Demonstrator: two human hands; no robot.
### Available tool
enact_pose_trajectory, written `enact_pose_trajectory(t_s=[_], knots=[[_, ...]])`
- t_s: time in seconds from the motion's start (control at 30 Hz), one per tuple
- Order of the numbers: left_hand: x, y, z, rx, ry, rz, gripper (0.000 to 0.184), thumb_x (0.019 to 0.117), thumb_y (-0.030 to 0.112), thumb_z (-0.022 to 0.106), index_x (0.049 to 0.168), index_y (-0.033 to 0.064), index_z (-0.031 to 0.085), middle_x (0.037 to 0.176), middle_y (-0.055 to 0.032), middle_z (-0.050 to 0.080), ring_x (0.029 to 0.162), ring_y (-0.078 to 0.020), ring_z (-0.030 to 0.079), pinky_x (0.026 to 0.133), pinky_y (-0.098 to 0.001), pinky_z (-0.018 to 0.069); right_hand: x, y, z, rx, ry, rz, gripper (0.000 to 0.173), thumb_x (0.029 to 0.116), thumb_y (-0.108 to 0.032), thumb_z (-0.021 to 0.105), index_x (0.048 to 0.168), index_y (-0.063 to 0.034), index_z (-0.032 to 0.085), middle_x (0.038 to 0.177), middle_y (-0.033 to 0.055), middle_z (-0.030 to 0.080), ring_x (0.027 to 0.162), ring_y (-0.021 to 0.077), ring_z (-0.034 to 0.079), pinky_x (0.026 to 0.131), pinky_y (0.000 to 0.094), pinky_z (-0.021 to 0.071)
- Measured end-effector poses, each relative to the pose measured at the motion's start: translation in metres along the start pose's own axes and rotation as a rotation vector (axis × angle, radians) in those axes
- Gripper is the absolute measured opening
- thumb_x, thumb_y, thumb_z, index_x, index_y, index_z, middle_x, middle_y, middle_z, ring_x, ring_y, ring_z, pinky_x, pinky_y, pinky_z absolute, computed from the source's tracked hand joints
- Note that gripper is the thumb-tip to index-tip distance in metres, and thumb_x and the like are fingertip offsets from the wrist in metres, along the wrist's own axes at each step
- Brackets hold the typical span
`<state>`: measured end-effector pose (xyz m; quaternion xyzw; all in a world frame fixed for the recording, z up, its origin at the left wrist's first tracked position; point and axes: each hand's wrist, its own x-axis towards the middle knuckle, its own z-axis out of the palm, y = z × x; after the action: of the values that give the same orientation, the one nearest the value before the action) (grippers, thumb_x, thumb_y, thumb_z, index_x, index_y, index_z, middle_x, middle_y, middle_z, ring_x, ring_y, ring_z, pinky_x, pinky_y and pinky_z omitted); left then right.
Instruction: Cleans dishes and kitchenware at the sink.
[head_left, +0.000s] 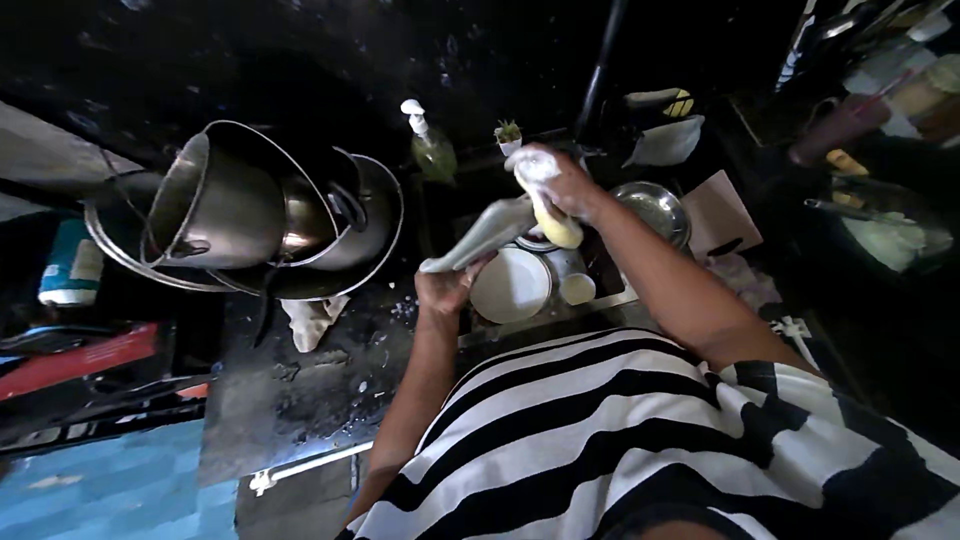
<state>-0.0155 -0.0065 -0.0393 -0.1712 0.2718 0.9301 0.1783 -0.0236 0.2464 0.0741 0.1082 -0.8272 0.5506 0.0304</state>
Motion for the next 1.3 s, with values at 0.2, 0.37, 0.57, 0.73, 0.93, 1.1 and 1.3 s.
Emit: enact_pose_trajectory(t_s=[0.2, 0.37, 0.57, 0.73, 0.93, 1.1, 1.3], knots=[[0.008, 0.000, -0.015, 0.464, -0.007, -0.044, 0.033, 0.0994, 0.008, 0.041, 0.129, 0.0086, 0.057, 0.107, -0.0080, 0.069, 0.090, -0.0170, 0.068, 0.077, -0.0349, 0.0593, 0.013, 0.000, -0.006, -0.357, -0.485, 0.272, 0.042, 0.0995, -0.010, 0.065, 0.140, -0.0047, 0.056, 0.133, 0.0219, 0.063, 0.123, 0.0353, 0.061, 0.105, 0.0549, 0.0467], [0.017, 0.004, -0.005, 0.715, 0.046, 0.045, 0.049, 0.1017, 0.001, 0.047, 0.149, 0.0134, 0.044, 0.121, -0.0126, 0.066, 0.097, -0.0211, 0.068, 0.081, -0.0424, 0.0595, 0.018, 0.002, 0.006, -0.458, -0.478, 0.219, 0.043, 0.0951, -0.012, 0.072, 0.134, 0.0013, 0.059, 0.127, 0.0253, 0.065, 0.119, 0.0394, 0.062, 0.104, 0.0575, 0.0476], [0.027, 0.000, 0.002, 1.001, 0.087, 0.226, 0.053, 0.1044, 0.007, 0.050, 0.155, 0.0170, 0.039, 0.136, -0.0147, 0.061, 0.106, -0.0220, 0.068, 0.088, -0.0424, 0.0588, 0.023, 0.027, 0.034, -0.485, -0.379, 0.157, 0.034, 0.0922, -0.010, 0.074, 0.124, -0.0015, 0.067, 0.123, 0.0220, 0.068, 0.117, 0.0378, 0.065, 0.105, 0.0561, 0.0486], [0.026, -0.003, 0.006, 0.920, 0.153, 0.292, 0.045, 0.1081, 0.014, 0.046, 0.153, 0.0131, 0.042, 0.133, -0.0147, 0.062, 0.106, -0.0199, 0.068, 0.088, -0.0404, 0.0588, -0.005, 0.042, 0.038, -0.818, -0.244, 0.144, 0.049, 0.0907, -0.015, 0.074, 0.138, -0.0179, 0.064, 0.151, 0.0243, 0.048, 0.141, 0.0464, 0.043, 0.107, 0.0693, 0.0395], [0.025, -0.026, 0.024, 0.909, 0.207, 0.367, 0.042, 0.1105, 0.015, 0.041, 0.151, 0.0044, 0.043, 0.135, -0.0185, 0.060, 0.114, -0.0225, 0.064, 0.097, -0.0414, 0.0552, -0.040, 0.051, 0.096, -0.589, -0.267, 0.030, 0.045, 0.0957, -0.004, 0.064, 0.140, -0.0093, 0.064, 0.148, 0.0230, 0.054, 0.139, 0.0435, 0.048, 0.122, 0.0581, 0.0299], [0.010, -0.043, 0.035, 1.184, 0.087, 0.414, 0.044, 0.1085, 0.010, 0.044, 0.152, 0.0005, 0.042, 0.144, -0.0212, 0.055, 0.127, -0.0269, 0.060, 0.108, -0.0447, 0.0491, 0.006, 0.058, 0.065, -0.736, -0.117, 0.076, 0.044, 0.0981, 0.001, 0.056, 0.140, -0.0082, 0.063, 0.149, 0.0258, 0.051, 0.139, 0.0495, 0.045, 0.115, 0.0646, 0.0354], [0.022, -0.001, 0.027, 1.176, 0.280, 0.571, 0.044, 0.1083, 0.012, 0.045, 0.151, -0.0002, 0.043, 0.146, -0.0211, 0.054, 0.130, -0.0261, 0.058, 0.110, -0.0422, 0.0467, -0.022, 0.069, 0.059, -0.737, -0.257, 0.310, 0.052, 0.0931, -0.002, 0.065, 0.144, -0.0080, 0.059, 0.149, 0.0288, 0.049, 0.137, 0.0518, 0.045, 0.114, 0.0662, 0.0361]])
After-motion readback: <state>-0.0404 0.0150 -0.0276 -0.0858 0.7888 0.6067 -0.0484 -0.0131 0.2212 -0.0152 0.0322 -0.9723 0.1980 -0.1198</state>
